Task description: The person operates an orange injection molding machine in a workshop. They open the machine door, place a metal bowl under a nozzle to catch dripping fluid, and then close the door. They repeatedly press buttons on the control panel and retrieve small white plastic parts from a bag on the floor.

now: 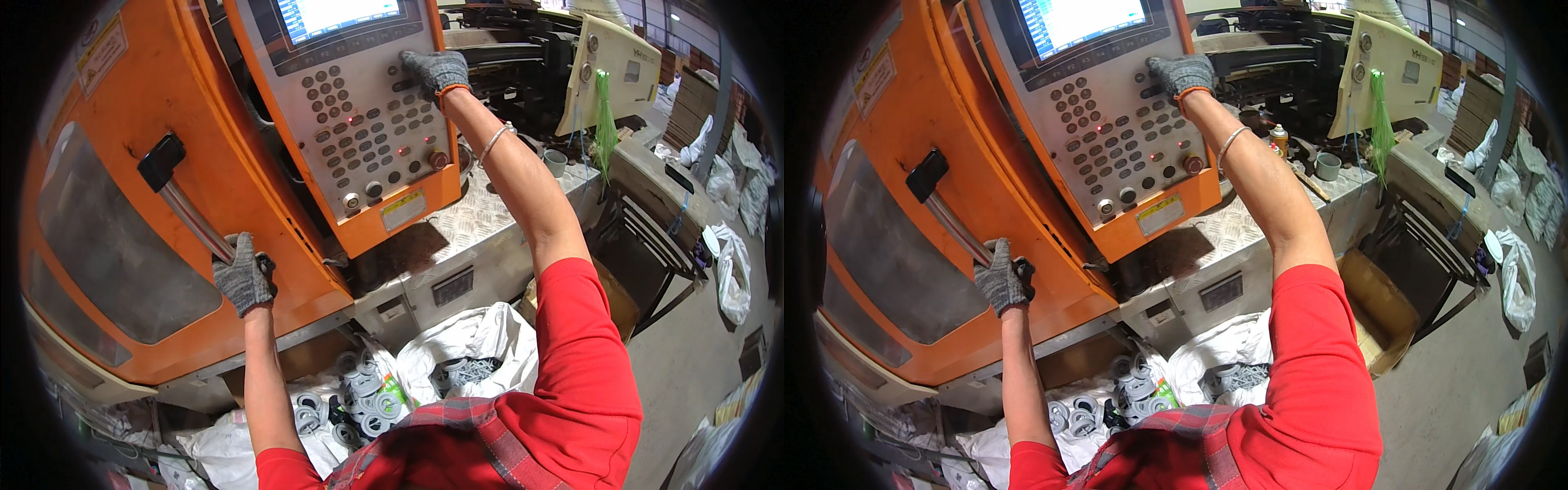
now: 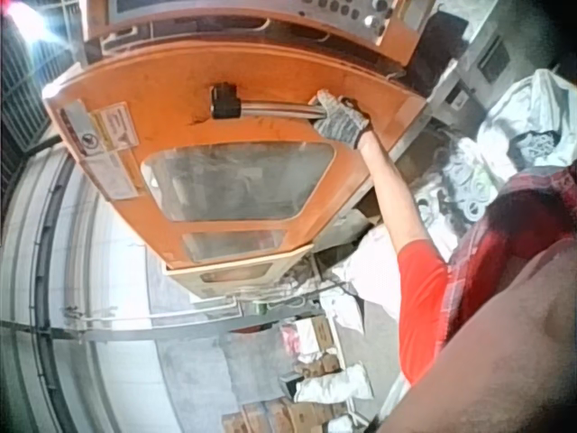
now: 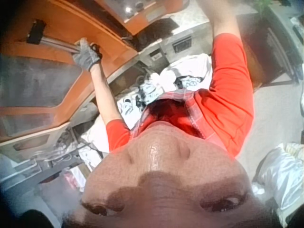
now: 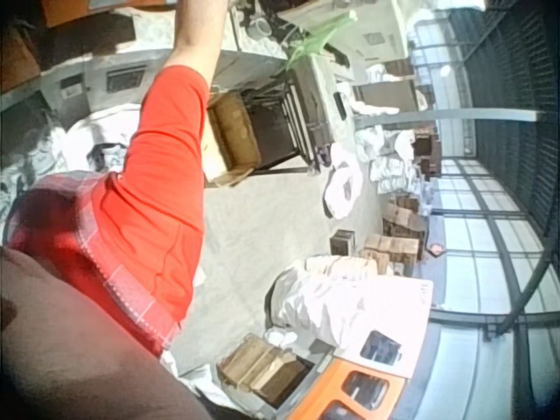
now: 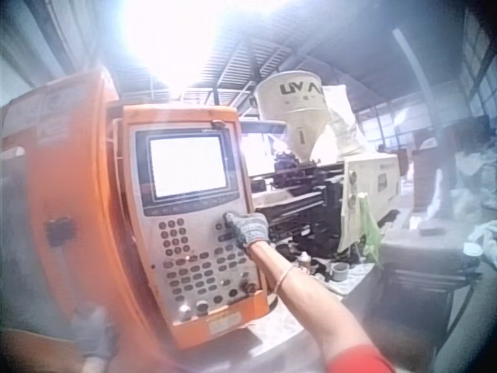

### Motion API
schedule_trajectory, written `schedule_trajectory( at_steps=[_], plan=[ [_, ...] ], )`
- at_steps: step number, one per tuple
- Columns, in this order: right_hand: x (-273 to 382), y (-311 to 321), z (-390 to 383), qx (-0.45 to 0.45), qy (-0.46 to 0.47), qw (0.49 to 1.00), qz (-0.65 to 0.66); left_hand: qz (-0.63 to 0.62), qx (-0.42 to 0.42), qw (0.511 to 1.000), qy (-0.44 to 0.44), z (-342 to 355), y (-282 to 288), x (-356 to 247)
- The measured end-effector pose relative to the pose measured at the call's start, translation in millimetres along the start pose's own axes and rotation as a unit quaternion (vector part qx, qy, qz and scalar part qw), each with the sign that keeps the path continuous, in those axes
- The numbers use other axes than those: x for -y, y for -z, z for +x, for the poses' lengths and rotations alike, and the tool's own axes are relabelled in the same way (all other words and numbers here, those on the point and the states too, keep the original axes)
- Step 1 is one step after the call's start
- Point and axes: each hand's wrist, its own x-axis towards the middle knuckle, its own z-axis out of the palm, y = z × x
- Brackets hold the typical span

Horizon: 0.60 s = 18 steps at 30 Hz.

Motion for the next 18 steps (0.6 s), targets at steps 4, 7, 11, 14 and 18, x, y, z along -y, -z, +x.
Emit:
schedule_trajectory(
  at_steps=[4, 7, 11, 14, 18],
  plan=[
    [-1.3, 0.2, 3.4, 0.017, 0.003, 1.000, -0.022, -0.003, 0.001, 1.000, 0.001, -0.5, -0.7, -1.0],
    [2.9, 2.1, -4.4, 0.008, -0.001, 1.000, 0.016, 0.006, -0.001, 1.000, 0.006, -2.1, -0.5, -2.9],
    [-2.8, 12.1, -3.4, -0.010, 0.092, 0.994, -0.054, 0.007, 0.001, 1.000, 0.001, -2.7, -1.8, -3.1],
    [-5.8, 19.9, -15.5, 0.005, -0.006, 1.000, 0.005, 0.012, 0.004, 1.000, -0.007, -1.7, 0.5, -1.7],
    [-19.9, 26.9, -13.6, 0.055, -0.030, 0.995, -0.074, 0.004, 0.012, 1.000, -0.001, -1.1, 0.4, -1.0]
  ],
)
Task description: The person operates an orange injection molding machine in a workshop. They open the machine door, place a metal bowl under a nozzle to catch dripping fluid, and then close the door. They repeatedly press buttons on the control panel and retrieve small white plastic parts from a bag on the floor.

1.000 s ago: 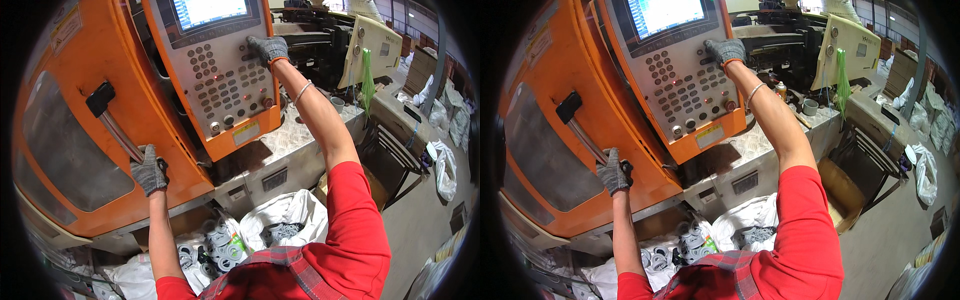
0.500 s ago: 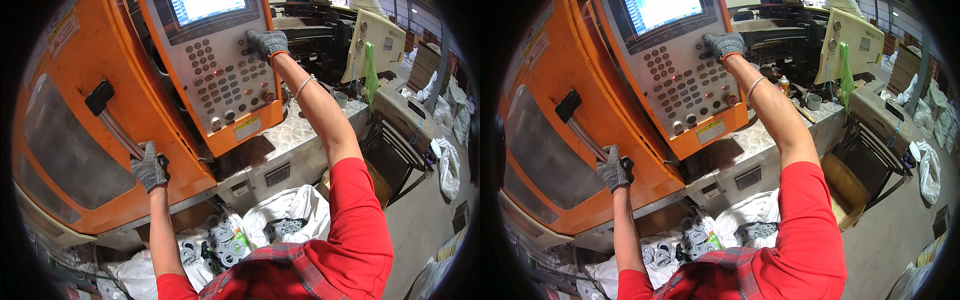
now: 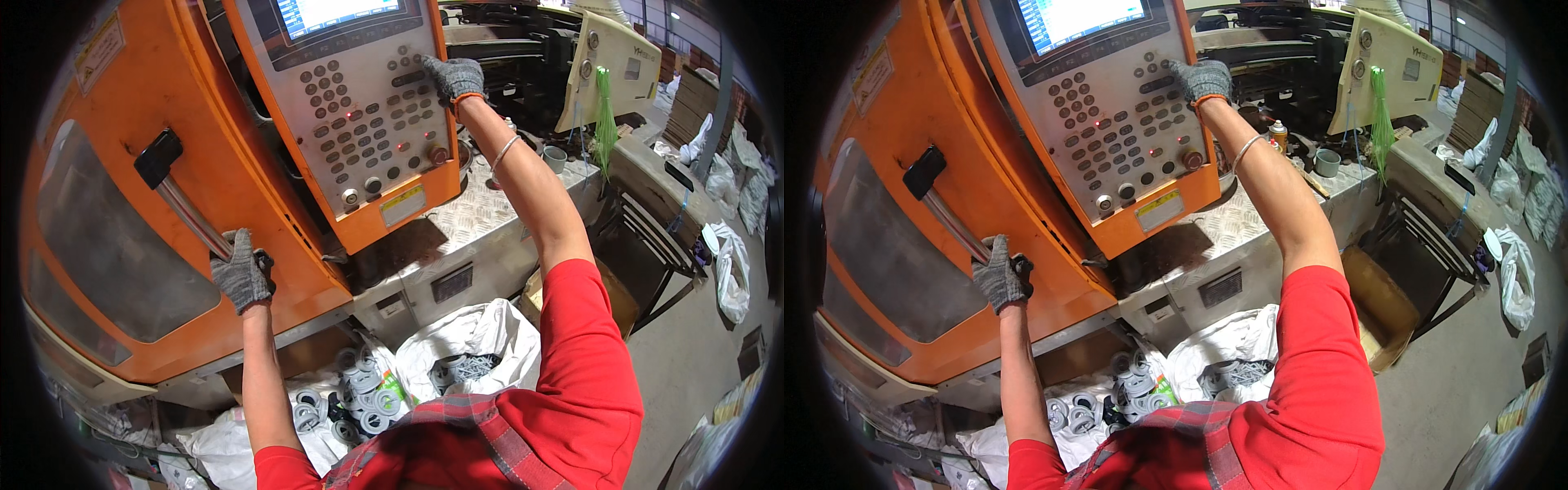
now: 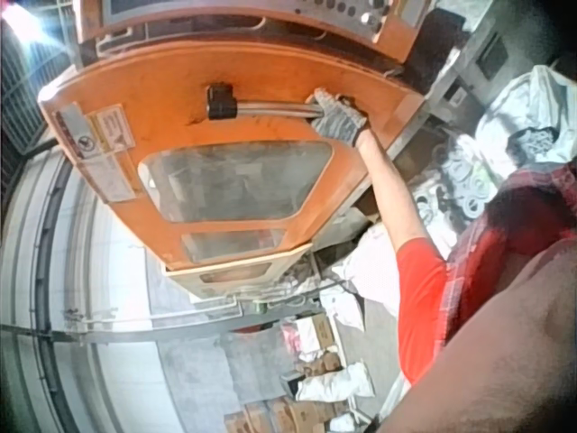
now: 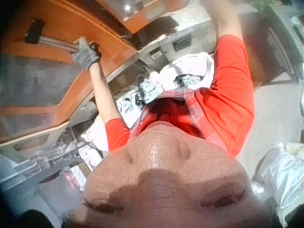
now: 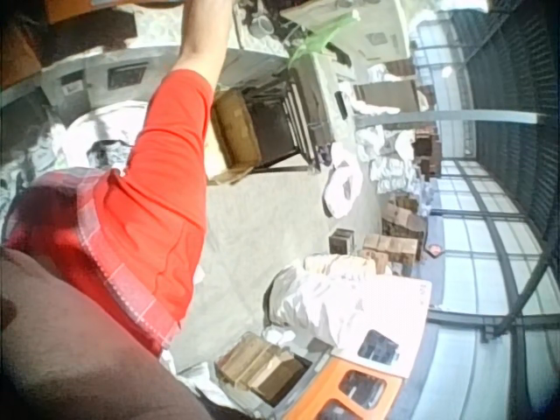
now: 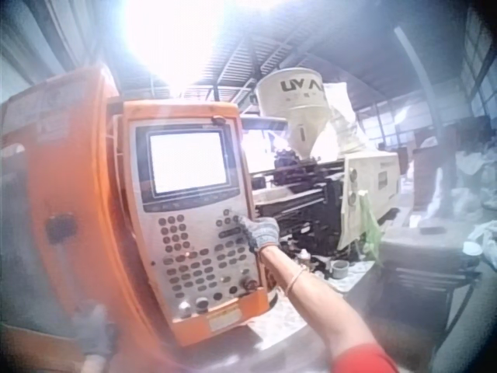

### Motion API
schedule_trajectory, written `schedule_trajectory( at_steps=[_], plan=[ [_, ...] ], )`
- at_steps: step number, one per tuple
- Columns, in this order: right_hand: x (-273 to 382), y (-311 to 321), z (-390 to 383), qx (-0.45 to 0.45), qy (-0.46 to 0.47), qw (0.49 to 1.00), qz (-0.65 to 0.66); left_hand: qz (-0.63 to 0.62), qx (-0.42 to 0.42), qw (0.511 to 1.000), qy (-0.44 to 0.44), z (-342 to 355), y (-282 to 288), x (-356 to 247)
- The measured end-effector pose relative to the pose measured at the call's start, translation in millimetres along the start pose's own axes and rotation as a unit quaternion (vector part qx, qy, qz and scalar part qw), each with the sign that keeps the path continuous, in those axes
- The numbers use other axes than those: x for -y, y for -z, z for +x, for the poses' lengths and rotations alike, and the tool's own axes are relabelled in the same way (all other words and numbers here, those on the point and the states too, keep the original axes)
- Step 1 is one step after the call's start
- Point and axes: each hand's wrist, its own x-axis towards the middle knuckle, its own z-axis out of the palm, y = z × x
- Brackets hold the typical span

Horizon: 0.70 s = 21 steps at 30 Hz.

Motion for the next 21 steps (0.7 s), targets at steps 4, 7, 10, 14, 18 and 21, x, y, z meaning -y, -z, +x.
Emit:
schedule_trajectory(
  at_steps=[4, 7, 10, 14, 18, 21],
  plan=[
    [-0.8, -10.4, 5.7, -0.036, 0.028, 0.994, -0.102, -0.001, -0.012, 1.000, 0.008, -0.9, -3.0, -1.9],
    [12.4, -8.7, -6.2, -0.077, 0.014, 0.995, -0.063, 0.004, -0.029, 0.999, 0.018, -4.8, -7.5, -8.9],
    [10.2, -3.2, -7.2, -0.042, 0.016, 0.999, -0.007, 0.002, -0.013, 1.000, 0.012, -1.3, -2.9, -4.5],
    [18.9, 5.9, -20.3, 0.025, 0.059, 0.996, -0.061, 0.001, -0.011, 1.000, -0.001, 1.1, -1.1, 0.0],
    [48.8, -7.1, -60.7, 0.047, 0.002, 0.991, 0.126, 0.009, -0.014, 1.000, 0.009, 2.6, 2.1, 0.8],
    [56.8, -7.8, -69.2, 0.059, 0.153, 0.983, -0.087, 0.002, -0.004, 1.000, 0.006, 1.5, -0.2, -0.8]
  ],
)
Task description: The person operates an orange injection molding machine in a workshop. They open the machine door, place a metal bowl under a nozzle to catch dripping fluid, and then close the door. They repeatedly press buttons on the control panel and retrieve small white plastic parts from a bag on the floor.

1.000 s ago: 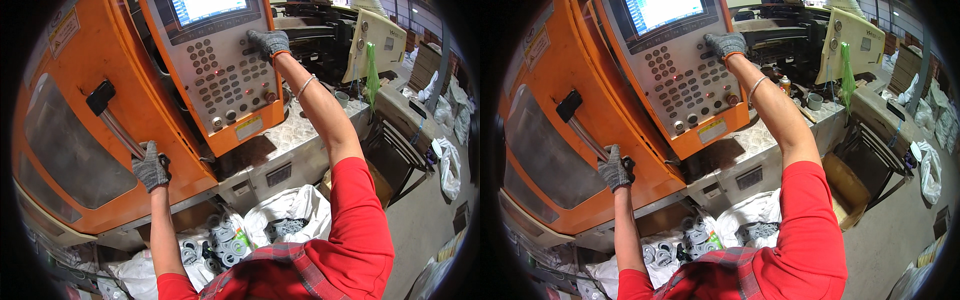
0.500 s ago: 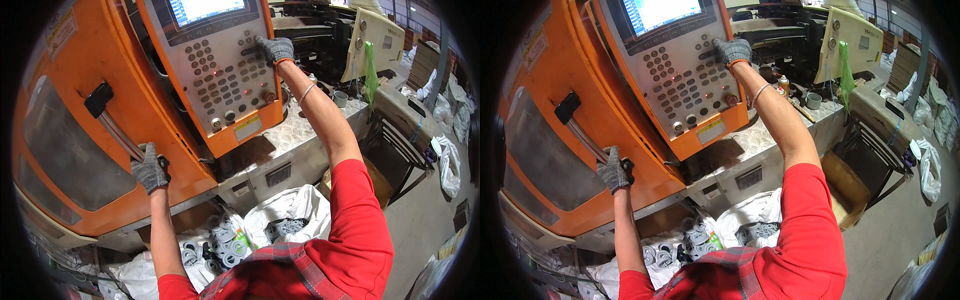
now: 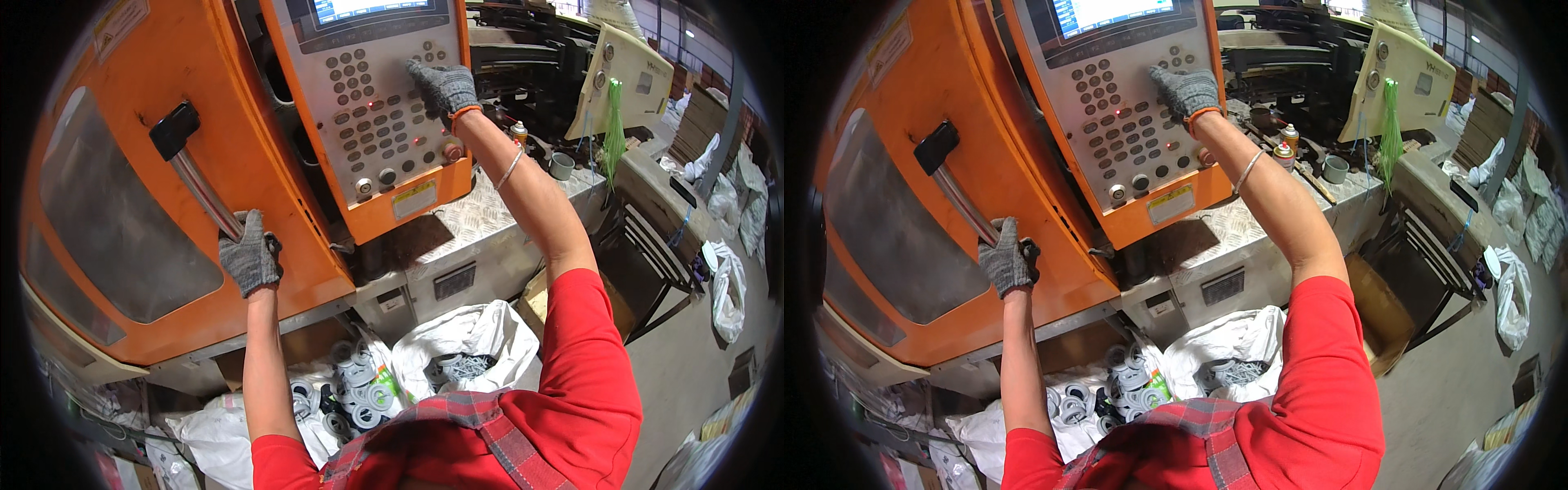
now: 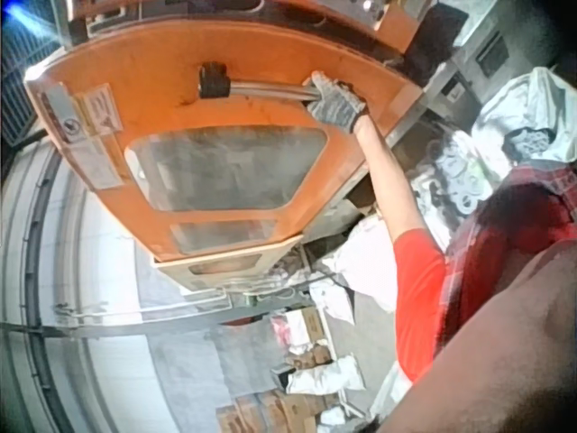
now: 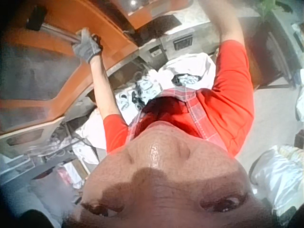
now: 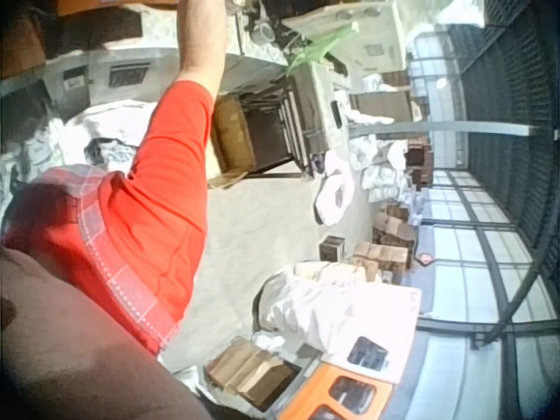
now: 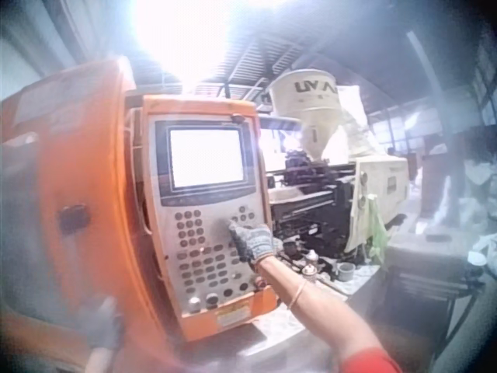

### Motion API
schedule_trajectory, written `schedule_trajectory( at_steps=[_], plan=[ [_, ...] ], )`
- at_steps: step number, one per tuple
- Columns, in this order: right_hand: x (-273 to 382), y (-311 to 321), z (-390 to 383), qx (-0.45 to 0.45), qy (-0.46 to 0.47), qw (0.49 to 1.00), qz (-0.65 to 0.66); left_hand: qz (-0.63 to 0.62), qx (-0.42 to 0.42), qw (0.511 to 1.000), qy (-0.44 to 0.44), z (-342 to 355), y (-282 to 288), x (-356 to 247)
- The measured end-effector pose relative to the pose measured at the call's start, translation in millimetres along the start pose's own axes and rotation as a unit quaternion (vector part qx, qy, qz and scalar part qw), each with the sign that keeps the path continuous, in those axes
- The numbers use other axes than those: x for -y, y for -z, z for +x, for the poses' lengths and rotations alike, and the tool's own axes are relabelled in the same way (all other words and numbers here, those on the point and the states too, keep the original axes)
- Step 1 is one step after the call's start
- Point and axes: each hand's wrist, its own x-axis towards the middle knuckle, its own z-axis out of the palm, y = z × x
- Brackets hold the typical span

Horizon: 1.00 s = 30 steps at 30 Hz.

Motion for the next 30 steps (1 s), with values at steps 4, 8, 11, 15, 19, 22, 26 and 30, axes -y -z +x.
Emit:
schedule_trajectory(
  at_steps=[4, 8, 11, 15, 19, 22, 26, 30],
  plan=[
    [6.9, -14.1, 0.1, -0.011, 0.100, 0.991, -0.091, 0.002, 0.017, 1.000, -0.009, -0.6, 1.1, 0.5],
    [25.1, -16.9, 1.4, 0.046, 0.007, 0.994, 0.103, -0.012, 0.021, 0.999, -0.027, -1.1, 2.1, 2.9],
    [38.4, -20.0, -3.8, 0.067, -0.083, 0.965, 0.240, -0.005, 0.024, 0.999, -0.026, -2.1, 3.2, 0.7],
    [48.8, -27.8, -12.5, 0.021, -0.101, 0.949, 0.298, -0.001, 0.028, 0.999, -0.030, -1.4, 3.8, 1.7],
    [34.1, -44.2, -0.7, -0.033, 0.078, 0.987, 0.133, 0.005, 0.033, 0.999, -0.037, -2.1, 1.0, 1.1],
    [37.6, -44.7, 0.3, -0.025, 0.097, 0.993, 0.067, 0.003, 0.032, 0.999, -0.040, -1.4, 2.7, 1.5],
    [58.6, -35.0, 0.8, 0.029, -0.066, 0.972, 0.225, 0.008, 0.029, 0.999, -0.036, -1.5, 4.7, 0.7],
    [76.7, -26.9, -0.5, 0.008, -0.127, 0.961, 0.244, -0.002, 0.030, 0.999, -0.030, -1.9, 3.7, 0.7]
  ],
)
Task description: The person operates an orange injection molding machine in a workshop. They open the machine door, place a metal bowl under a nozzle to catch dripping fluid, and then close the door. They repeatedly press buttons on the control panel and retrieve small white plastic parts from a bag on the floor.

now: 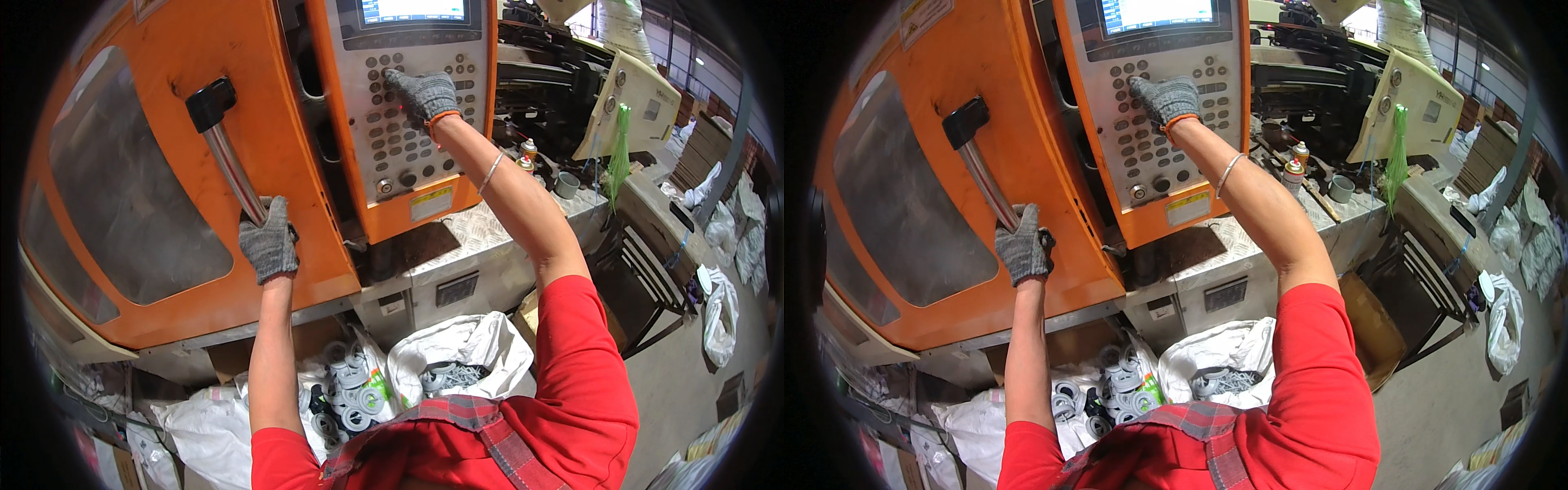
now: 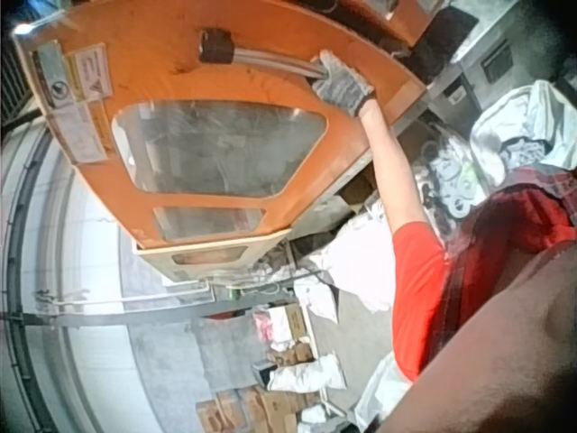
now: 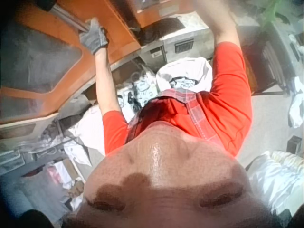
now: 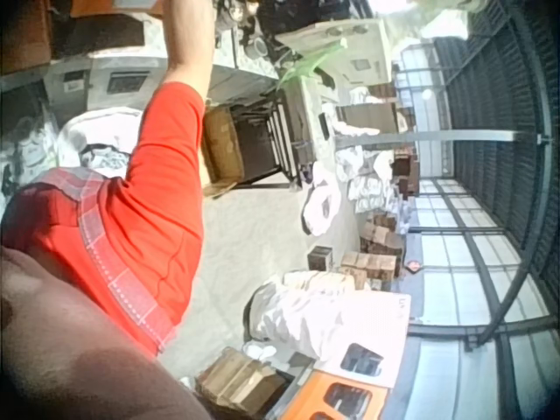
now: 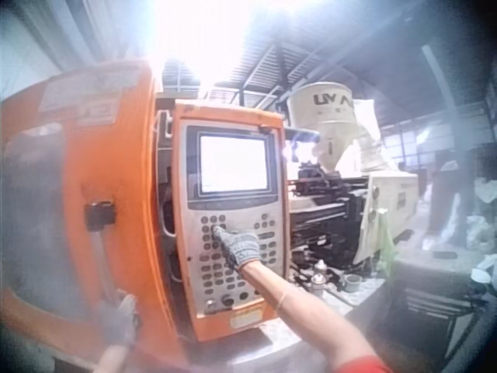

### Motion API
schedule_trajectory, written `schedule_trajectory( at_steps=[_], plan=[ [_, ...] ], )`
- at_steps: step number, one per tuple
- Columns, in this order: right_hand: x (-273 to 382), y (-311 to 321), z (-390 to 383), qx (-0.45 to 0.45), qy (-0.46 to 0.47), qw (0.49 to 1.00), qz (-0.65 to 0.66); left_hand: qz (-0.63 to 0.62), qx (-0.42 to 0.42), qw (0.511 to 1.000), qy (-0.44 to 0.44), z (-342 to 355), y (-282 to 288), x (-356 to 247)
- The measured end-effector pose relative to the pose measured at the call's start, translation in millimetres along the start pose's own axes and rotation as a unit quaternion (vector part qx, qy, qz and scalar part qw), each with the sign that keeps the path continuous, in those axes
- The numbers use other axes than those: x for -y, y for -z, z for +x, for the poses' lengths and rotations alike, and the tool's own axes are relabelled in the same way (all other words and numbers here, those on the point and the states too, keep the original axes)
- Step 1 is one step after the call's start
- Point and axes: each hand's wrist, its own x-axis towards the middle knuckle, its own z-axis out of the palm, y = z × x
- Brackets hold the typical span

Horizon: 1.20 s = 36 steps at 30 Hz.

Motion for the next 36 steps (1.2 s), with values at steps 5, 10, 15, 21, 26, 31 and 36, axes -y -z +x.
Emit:
schedule_trajectory(
  at_steps=[5, 10, 15, 21, 26, 31, 36],
  plan=[
    [-18.7, -6.4, 21.8, -0.013, 0.116, 0.990, -0.079, 0.002, 0.002, 1.000, 0.011, 0.1, -2.1, 0.9],
    [-14.4, -9.3, 25.3, 0.025, 0.103, 0.988, -0.111, -0.002, 0.000, 1.000, 0.002, 1.4, -0.2, 0.6],
    [-15.5, -4.1, 12.5, 0.024, 0.098, 0.993, -0.058, 0.010, -0.009, 1.000, 0.008, 0.6, -1.4, -0.8],
    [-28.7, 7.2, -26.4, 0.047, -0.013, 0.994, 0.095, 0.015, -0.009, 1.000, 0.016, -0.6, -0.9, -2.6],
    [-40.3, 4.6, -35.6, 0.036, -0.089, 0.984, 0.149, 0.007, 0.002, 1.000, 0.006, -2.5, -3.1, -4.0],
    [-38.0, -6.1, -30.1, 0.042, 0.000, 0.999, 0.034, 0.007, -0.002, 1.000, -0.001, -1.8, -0.3, -2.2],
    [-39.5, -14.8, -16.5, 0.029, 0.001, 0.999, 0.036, 0.010, 0.001, 1.000, 0.010, -0.6, -2.2, -2.2]
  ],
)
